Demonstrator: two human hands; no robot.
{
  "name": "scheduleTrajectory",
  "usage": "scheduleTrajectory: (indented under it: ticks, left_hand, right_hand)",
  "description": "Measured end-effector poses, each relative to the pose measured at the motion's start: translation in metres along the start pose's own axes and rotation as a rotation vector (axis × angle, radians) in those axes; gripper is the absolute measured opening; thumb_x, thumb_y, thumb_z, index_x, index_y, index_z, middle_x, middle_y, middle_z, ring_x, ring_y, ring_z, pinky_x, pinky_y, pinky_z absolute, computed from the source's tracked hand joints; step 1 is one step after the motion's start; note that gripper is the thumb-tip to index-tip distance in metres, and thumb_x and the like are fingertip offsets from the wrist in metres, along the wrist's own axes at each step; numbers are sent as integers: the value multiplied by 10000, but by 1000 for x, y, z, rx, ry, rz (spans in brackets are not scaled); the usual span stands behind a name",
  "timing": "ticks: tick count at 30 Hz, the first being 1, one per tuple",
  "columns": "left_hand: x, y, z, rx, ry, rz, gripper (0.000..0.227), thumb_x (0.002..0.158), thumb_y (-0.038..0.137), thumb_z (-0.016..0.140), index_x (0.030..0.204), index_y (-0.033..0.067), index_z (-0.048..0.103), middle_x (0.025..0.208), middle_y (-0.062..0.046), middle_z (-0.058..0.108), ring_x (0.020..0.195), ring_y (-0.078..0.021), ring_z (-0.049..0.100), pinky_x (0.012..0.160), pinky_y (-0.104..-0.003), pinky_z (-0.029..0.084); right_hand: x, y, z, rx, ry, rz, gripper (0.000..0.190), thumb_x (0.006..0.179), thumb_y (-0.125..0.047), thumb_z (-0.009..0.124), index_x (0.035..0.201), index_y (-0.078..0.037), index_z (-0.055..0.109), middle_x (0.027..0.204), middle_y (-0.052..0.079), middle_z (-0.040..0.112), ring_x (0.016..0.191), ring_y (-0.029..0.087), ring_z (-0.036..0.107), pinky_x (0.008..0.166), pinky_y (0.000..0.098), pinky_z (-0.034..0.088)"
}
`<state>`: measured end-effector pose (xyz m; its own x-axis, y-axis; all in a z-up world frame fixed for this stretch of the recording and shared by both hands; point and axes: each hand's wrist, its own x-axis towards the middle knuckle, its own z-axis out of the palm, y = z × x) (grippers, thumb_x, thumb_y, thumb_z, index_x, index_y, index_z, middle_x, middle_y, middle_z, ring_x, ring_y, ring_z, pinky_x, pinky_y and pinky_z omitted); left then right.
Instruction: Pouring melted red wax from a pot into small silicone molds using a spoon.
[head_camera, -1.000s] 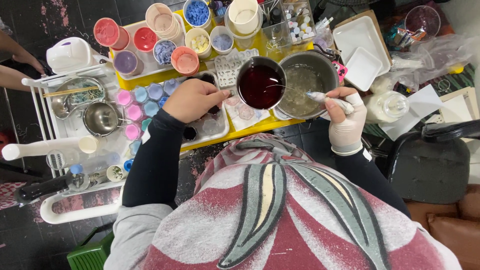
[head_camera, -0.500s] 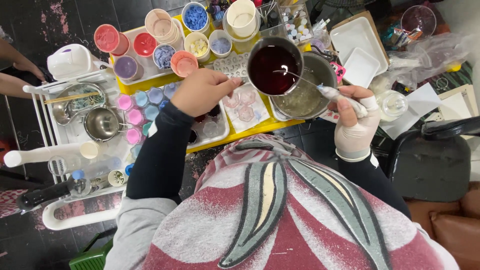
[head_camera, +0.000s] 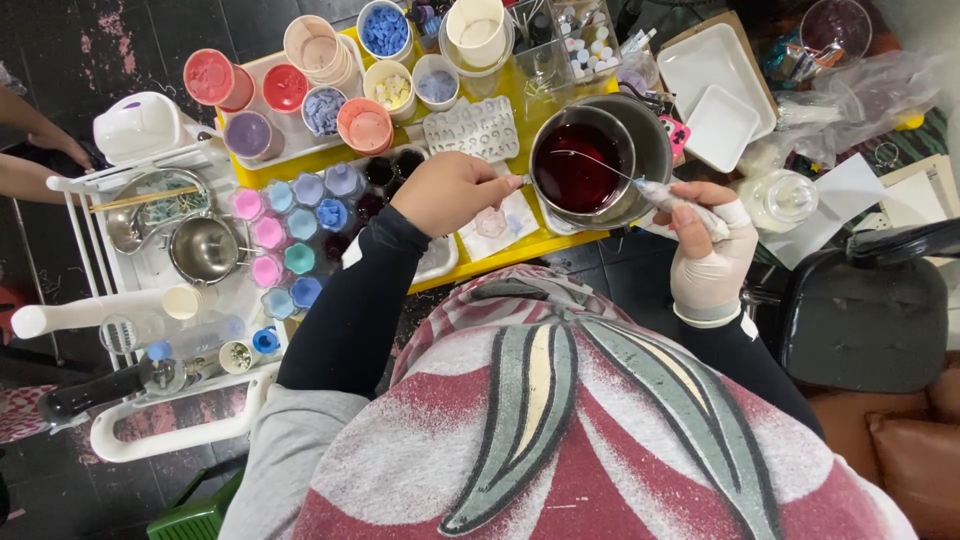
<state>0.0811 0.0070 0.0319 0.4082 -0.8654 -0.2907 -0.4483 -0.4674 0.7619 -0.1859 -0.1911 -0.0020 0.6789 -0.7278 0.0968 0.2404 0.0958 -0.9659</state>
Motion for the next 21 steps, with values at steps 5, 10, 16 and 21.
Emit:
scheduleTrajectory:
  ticks: [5,10,16,21]
  left_hand:
    - [-6,-9,0,-54,-12,-47,499,948,502,623,766,54,748,571,-86,605,534,-200,551,594,-351,477]
    - [-20,-12,-7,-78,6,-100,482,940,501,641,758,70,760,547,-85,555,527,-190,522,579,-353,461]
    - [-37,-25,-15,-129,-13,-226,479,943,487,648,765,53,744,525,-85,489,478,-167,487,512,-341,423]
    - [-49,-58,-13,-217,61,-194,471,957,457,675,763,32,734,552,-7,560,496,-97,499,497,-315,431]
  right_hand:
    - [0,-1,6,1,-25,3,244,1043,-98,706,1231,39,633,1102,110,709,935,138,671,895,255,529]
    - [0,0,14,3,-32,45,238,1035,-90,683,1227,40,630,1095,112,713,941,138,678,905,262,544]
    - [1,-2,29,21,-88,65,245,1041,-101,675,1236,40,629,1110,117,717,954,138,676,904,268,545]
    - [-2,-2,43,-53,-115,156,251,1045,-128,674,1245,21,645,1059,97,724,898,124,670,801,257,548]
